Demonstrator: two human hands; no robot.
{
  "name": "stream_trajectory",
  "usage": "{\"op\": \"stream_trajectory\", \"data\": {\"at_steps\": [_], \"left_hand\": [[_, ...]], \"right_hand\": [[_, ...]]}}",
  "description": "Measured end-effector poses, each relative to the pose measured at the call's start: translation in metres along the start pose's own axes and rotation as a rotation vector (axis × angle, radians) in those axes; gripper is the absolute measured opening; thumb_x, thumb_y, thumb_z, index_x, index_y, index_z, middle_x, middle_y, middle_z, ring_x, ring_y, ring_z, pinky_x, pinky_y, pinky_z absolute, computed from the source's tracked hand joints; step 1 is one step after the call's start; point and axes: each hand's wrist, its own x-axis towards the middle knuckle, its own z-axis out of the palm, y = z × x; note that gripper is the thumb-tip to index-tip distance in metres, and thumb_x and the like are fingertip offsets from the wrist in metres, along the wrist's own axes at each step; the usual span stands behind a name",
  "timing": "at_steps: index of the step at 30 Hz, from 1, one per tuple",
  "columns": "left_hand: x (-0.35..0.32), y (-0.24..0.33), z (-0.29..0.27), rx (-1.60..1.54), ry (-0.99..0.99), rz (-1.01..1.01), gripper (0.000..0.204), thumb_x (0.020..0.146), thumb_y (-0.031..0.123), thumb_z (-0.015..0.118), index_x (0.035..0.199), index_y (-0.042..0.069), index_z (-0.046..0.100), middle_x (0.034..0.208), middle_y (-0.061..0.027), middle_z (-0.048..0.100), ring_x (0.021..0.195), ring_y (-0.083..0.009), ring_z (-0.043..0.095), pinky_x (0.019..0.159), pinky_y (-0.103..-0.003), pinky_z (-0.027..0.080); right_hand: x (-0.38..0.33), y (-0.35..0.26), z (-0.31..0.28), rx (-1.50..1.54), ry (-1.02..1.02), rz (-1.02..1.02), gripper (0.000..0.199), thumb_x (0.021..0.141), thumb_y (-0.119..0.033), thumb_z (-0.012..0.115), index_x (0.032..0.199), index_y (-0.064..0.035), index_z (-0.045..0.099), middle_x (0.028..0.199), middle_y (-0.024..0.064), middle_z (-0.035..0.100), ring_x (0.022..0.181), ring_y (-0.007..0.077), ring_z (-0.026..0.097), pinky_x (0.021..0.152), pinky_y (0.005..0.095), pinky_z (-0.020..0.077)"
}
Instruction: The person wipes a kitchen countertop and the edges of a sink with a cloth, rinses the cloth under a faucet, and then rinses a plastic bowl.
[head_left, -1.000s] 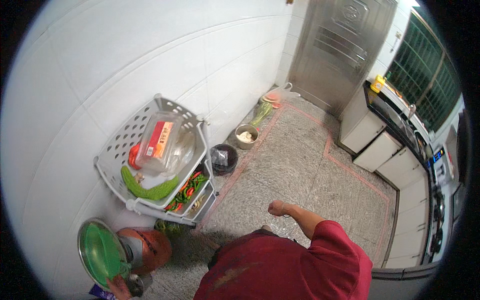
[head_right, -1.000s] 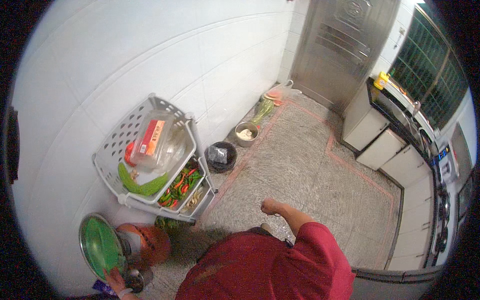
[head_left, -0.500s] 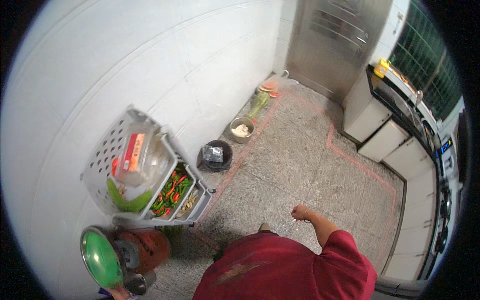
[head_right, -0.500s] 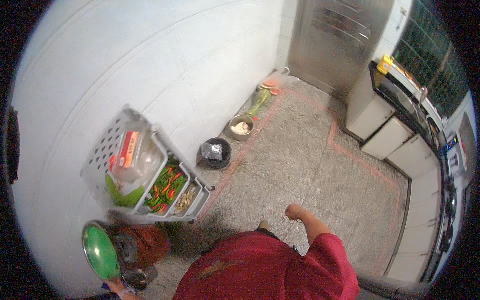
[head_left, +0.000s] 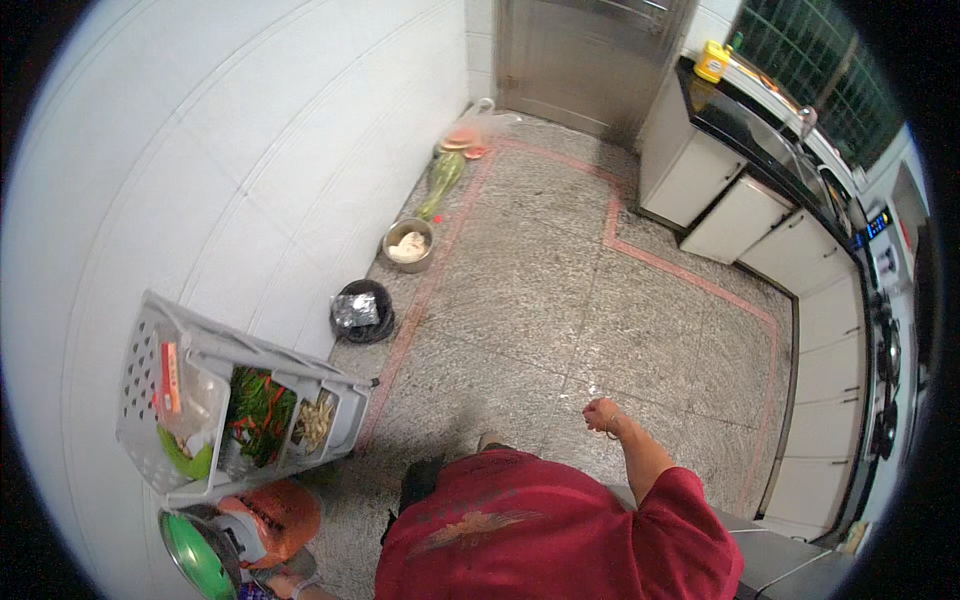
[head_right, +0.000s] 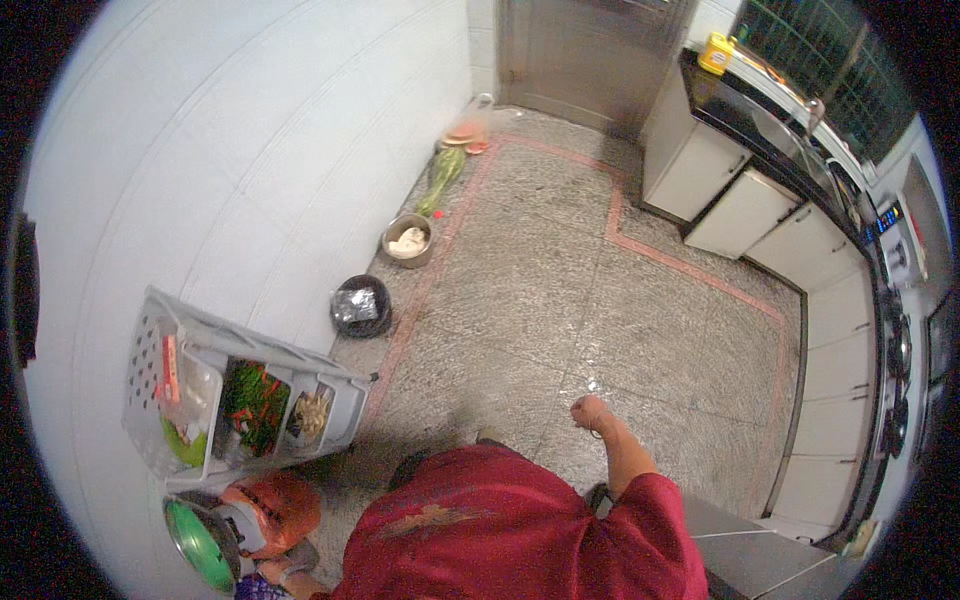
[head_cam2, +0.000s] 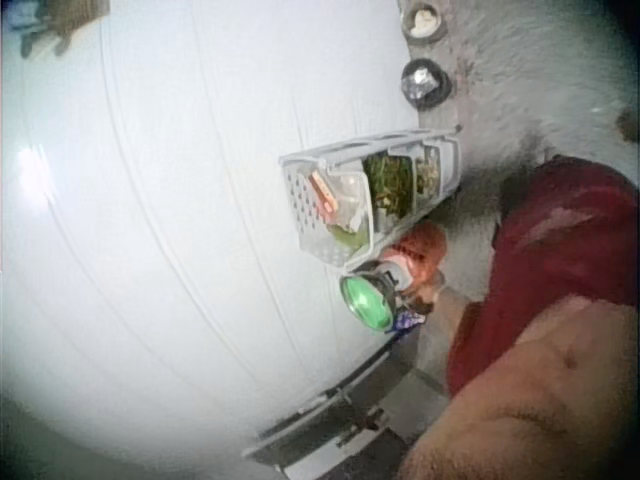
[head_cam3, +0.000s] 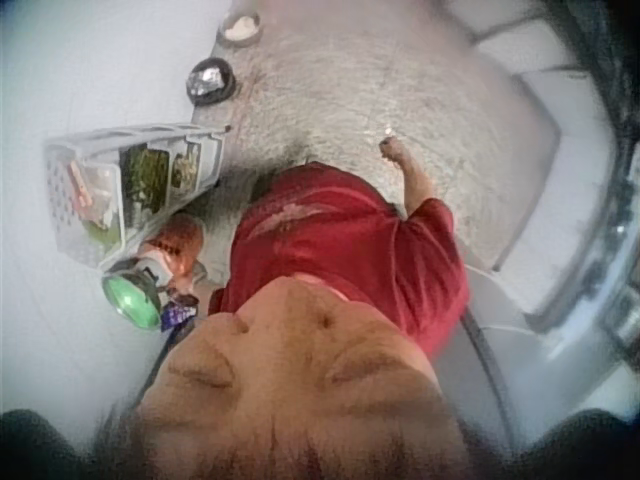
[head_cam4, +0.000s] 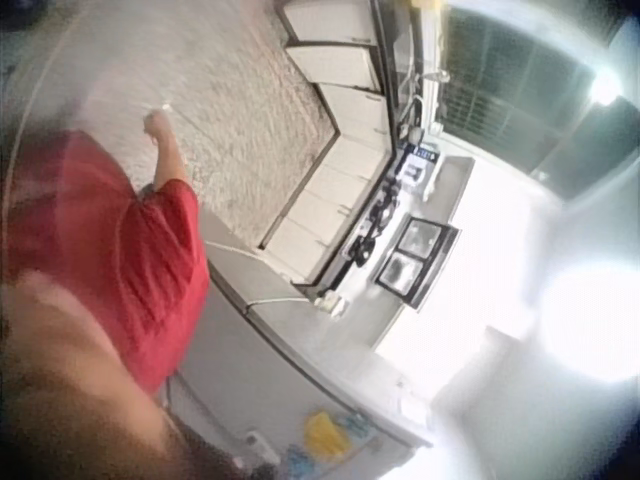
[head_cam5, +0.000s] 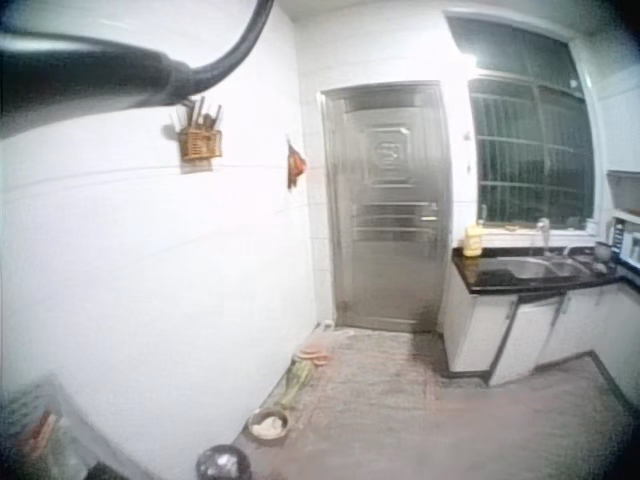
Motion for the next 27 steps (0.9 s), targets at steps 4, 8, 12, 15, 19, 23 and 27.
{"op": "stream_trajectory", "data": {"at_steps": [4,8,12,15,19,23,27], "left_hand": [[-0.075,-0.024,0.084,-0.042,-0.417,-0.352,0.02,0.094,0.025,0.048,0.084,0.008,0.053,0.082,-0.0071,0.056,0.074,-0.0255,0.055,0.07,-0.042,0.05],[-0.169,-0.001,0.182,0.045,-1.069,-0.573,0.023,0.094,0.023,0.047,0.077,0.009,0.053,0.079,-0.0063,0.056,0.071,-0.0256,0.055,0.07,-0.044,0.049],[-0.262,0.034,0.286,0.353,-1.525,-0.292,0.022,0.09,0.018,0.049,0.07,0.012,0.044,0.062,-0.0043,0.04,0.055,-0.0209,0.042,0.053,-0.037,0.043],[-0.303,0.042,0.383,0.033,-1.978,-0.699,0.018,0.086,0.014,0.05,0.069,0.012,0.044,0.059,-0.0041,0.039,0.051,-0.0217,0.042,0.047,-0.039,0.04],[-0.441,0.067,0.483,0.591,-1.452,-0.153,0.018,0.085,0.017,0.049,0.068,0.011,0.046,0.058,-0.0046,0.041,0.048,-0.0232,0.043,0.042,-0.039,0.038],[-0.584,0.116,0.566,0.526,-1.79,-0.225,0.022,0.085,0.012,0.05,0.064,0.01,0.047,0.056,-0.0061,0.043,0.044,-0.0226,0.045,0.035,-0.037,0.034],[-0.743,0.11,0.646,0.839,-2.042,1.179,0.024,0.091,0.025,0.047,0.085,0.008,0.062,0.07,-0.0068,0.06,0.063,-0.0212,0.06,0.054,-0.036,0.049]], "right_hand": [[0.001,0.063,0.003,0.0,0.028,0.102,0.02,0.079,-0.021,0.063,0.088,-0.0044,0.071,0.074,0.0091,0.07,0.064,0.0146,0.066,0.057,0.0289,0.0535],[-0.03,0.131,0.03,0.516,-0.002,0.265,0.022,0.082,-0.02,0.063,0.097,-0.0053,0.07,0.084,0.0087,0.071,0.071,0.0161,0.068,0.06,0.0299,0.0553],[-0.056,0.145,0.027,-0.027,-0.065,0.184,0.023,0.081,-0.022,0.065,0.098,-0.0073,0.069,0.09,0.0082,0.071,0.079,0.0162,0.068,0.066,0.031,0.0555],[-0.082,0.182,0.029,0.171,0.048,0.076,0.018,0.076,-0.025,0.066,0.081,-0.0079,0.063,0.076,0.0092,0.065,0.069,0.0228,0.065,0.064,0.037,0.0518],[-0.104,0.204,0.043,-0.367,0.166,0.037,0.015,0.077,-0.021,0.065,0.081,-0.0059,0.065,0.071,0.0055,0.064,0.064,0.019,0.061,0.061,0.0356,0.0507],[-0.111,0.132,-0.033,0.885,0.409,0.597,0.023,0.085,-0.022,0.062,0.091,-0.0004,0.067,0.078,0.007,0.066,0.071,0.017,0.063,0.065,0.0338,0.0522],[-0.085,0.16,0.0,0.733,0.426,0.509,0.02,0.079,-0.02,0.065,0.092,-0.0048,0.069,0.094,0.0089,0.071,0.08,0.026,0.068,0.066,0.0334,0.0538]]}}
